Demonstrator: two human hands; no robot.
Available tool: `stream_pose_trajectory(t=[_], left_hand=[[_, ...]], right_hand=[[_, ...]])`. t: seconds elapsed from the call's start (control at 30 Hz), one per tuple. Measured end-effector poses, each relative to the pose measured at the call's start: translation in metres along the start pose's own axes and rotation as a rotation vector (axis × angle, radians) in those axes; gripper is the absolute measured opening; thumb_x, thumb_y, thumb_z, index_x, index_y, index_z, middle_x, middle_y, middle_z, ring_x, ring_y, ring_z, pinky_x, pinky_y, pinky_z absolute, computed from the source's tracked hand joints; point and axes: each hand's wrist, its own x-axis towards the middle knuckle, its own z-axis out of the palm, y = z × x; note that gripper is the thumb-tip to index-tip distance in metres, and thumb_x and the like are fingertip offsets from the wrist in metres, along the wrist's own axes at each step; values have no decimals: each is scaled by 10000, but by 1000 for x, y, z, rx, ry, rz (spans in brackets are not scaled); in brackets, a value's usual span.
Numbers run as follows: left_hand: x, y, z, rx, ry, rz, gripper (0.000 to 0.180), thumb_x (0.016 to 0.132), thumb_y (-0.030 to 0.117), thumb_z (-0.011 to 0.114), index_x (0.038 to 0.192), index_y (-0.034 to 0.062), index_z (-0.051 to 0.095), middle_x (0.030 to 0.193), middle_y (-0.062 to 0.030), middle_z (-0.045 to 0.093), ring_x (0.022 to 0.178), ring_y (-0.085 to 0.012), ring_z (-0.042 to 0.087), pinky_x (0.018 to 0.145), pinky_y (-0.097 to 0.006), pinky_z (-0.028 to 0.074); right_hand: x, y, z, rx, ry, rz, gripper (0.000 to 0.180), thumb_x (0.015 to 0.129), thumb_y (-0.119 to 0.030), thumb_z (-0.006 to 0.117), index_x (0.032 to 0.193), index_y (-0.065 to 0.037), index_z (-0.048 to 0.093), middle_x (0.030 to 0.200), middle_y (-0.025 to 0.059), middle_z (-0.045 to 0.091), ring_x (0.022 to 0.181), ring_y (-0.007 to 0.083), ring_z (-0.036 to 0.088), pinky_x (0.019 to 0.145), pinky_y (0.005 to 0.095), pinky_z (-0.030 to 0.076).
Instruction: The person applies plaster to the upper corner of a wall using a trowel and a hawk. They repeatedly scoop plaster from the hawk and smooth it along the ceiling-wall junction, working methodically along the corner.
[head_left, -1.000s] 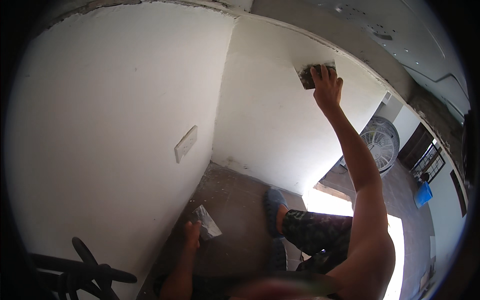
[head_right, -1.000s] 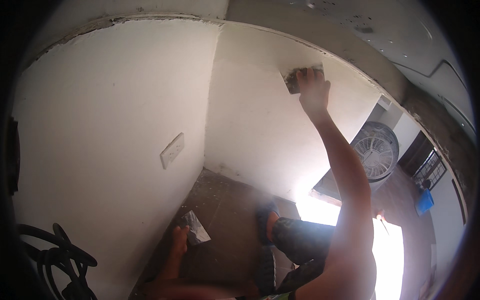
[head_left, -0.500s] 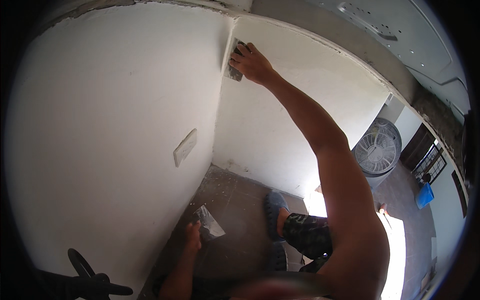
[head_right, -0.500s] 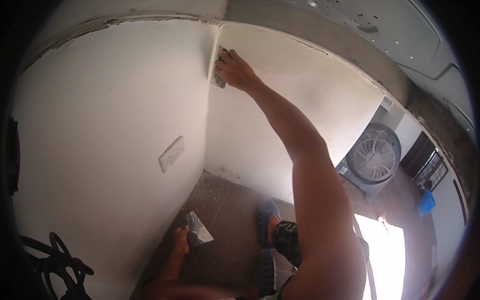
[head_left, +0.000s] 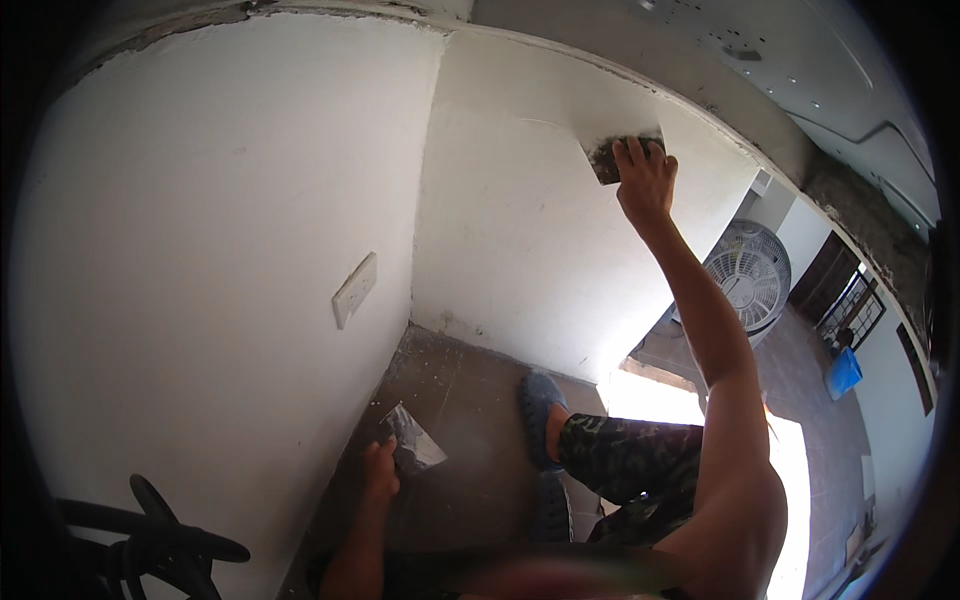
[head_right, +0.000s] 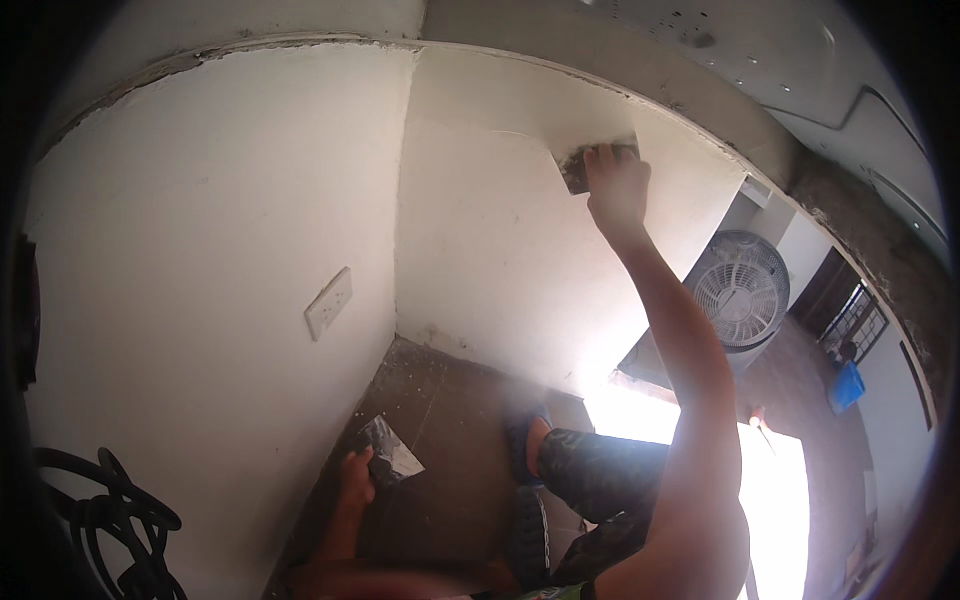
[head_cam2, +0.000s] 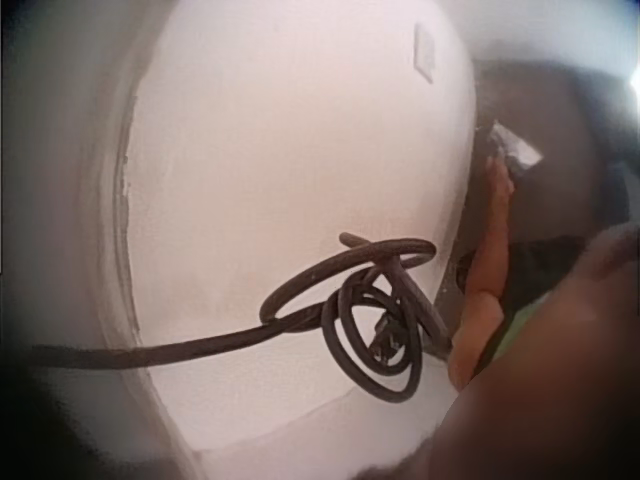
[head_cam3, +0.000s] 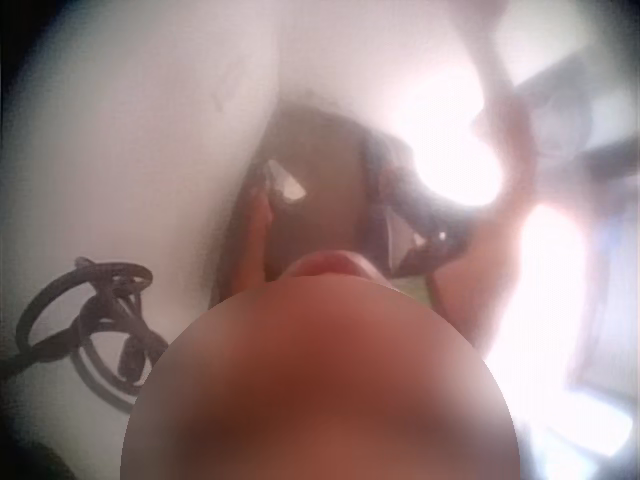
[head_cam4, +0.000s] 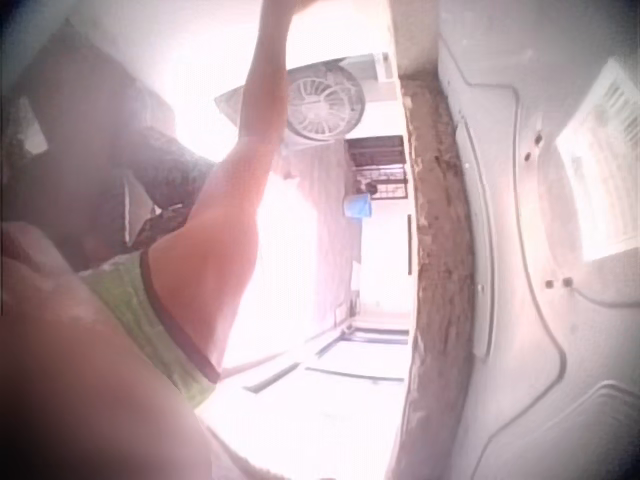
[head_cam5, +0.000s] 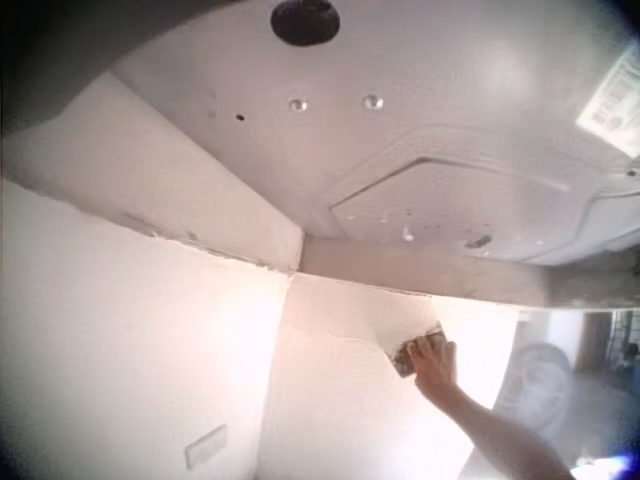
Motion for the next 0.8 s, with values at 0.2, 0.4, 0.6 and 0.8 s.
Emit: stream_pose_trajectory(t=[0.2, 0.4, 0.6, 0.8], left_hand=[[7, -9, 8, 38, 49, -37, 158, 896, 170, 666, 957, 52, 580, 928, -62, 601, 859, -162, 559, 768, -366, 469], [14, -17, -3, 30, 16, -20, 163, 895, 181, 673, 938, 60, 572, 907, -49, 589, 830, -154, 549, 744, -361, 465], [10, -14, -5, 84, 148, 20, 169, 894, 172, 678, 909, 60, 552, 889, -49, 578, 814, -141, 540, 720, -354, 458], [-2, -1, 10, 190, 267, -46, 333, 895, 192, 687, 1096, -24, 532, 1075, -98, 569, 1007, -186, 540, 893, -372, 451]], right_hand=[[39, -15, -10, 32, 140, 67, 376, 779, -97, 629, 1154, -99, 601, 988, 33, 591, 889, 245, 582, 682, 401, 479], [107, -34, 18, -126, 170, 104, 302, 831, -173, 613, 1125, -106, 624, 972, 25, 557, 913, 217, 559, 699, 409, 480], [78, -56, 45, -106, 85, 39, 415, 866, -209, 592, 1265, -94, 580, 1200, 63, 549, 999, 228, 543, 762, 408, 465], [21, -100, 22, 44, -200, -157, 419, 848, -188, 610, 1250, -73, 589, 1123, 67, 574, 981, 218, 557, 751, 392, 459]])
